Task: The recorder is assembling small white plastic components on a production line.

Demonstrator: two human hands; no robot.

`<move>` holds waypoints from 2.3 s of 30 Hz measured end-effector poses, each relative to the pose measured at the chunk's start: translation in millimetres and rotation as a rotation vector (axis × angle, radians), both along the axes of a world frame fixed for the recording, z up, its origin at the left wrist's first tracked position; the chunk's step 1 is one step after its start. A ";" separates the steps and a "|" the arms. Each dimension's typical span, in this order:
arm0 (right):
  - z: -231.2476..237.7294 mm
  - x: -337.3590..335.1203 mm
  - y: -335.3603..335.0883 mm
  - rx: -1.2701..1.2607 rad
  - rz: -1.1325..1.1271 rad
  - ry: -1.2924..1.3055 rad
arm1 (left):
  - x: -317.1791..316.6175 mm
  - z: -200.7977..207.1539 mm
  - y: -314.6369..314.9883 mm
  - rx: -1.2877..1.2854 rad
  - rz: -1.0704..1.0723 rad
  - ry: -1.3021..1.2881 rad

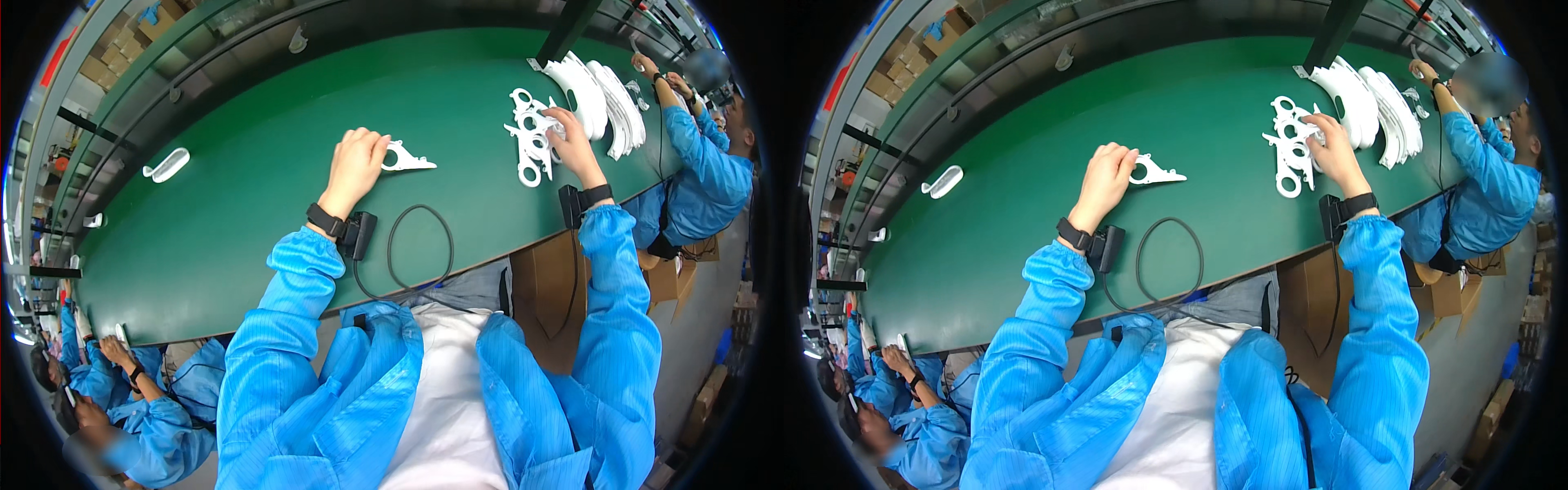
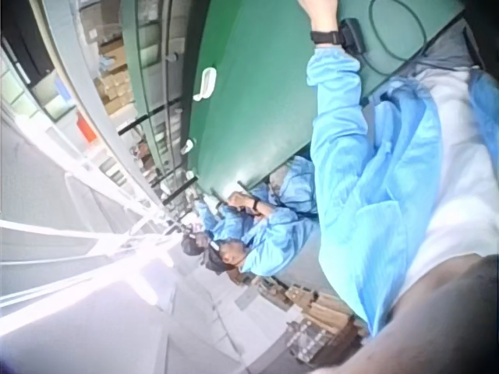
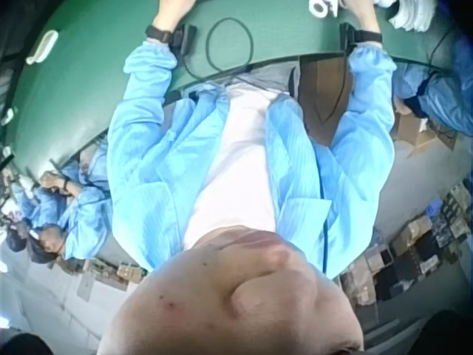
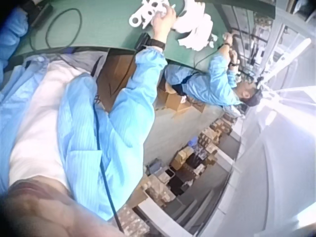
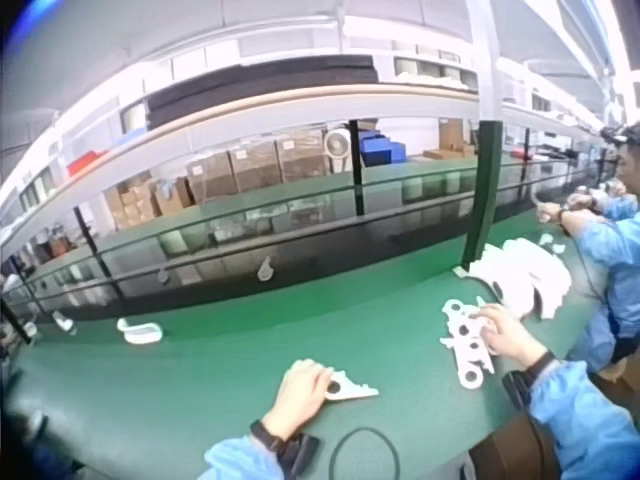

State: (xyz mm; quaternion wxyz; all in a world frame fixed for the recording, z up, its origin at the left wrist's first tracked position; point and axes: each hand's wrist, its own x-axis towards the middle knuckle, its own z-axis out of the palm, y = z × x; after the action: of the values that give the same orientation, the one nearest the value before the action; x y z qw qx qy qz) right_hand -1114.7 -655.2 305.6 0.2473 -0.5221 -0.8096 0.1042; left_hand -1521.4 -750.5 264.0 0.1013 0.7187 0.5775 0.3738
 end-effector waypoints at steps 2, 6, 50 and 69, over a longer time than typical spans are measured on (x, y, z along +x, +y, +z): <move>-12.4 12.0 3.7 -0.013 -0.026 0.081 | -12.3 -15.4 -2.7 -0.035 0.011 0.000; -13.6 8.4 -20.6 0.201 -0.240 -0.104 | -22.0 -26.5 4.7 0.045 0.043 -0.262; -27.6 -69.1 -113.9 -0.075 -0.631 0.327 | -125.5 -42.6 367.7 -0.276 0.396 0.396; -45.1 -59.3 -115.0 -0.026 -0.445 0.266 | -72.9 51.7 71.1 -0.346 -0.160 0.001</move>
State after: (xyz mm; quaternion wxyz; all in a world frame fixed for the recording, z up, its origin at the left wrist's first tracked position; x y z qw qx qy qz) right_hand -1174.0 -770.3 260.5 0.3615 -0.6722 -0.6338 0.1254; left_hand -1594.3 -679.4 315.7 0.2526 0.7344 0.5741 0.2592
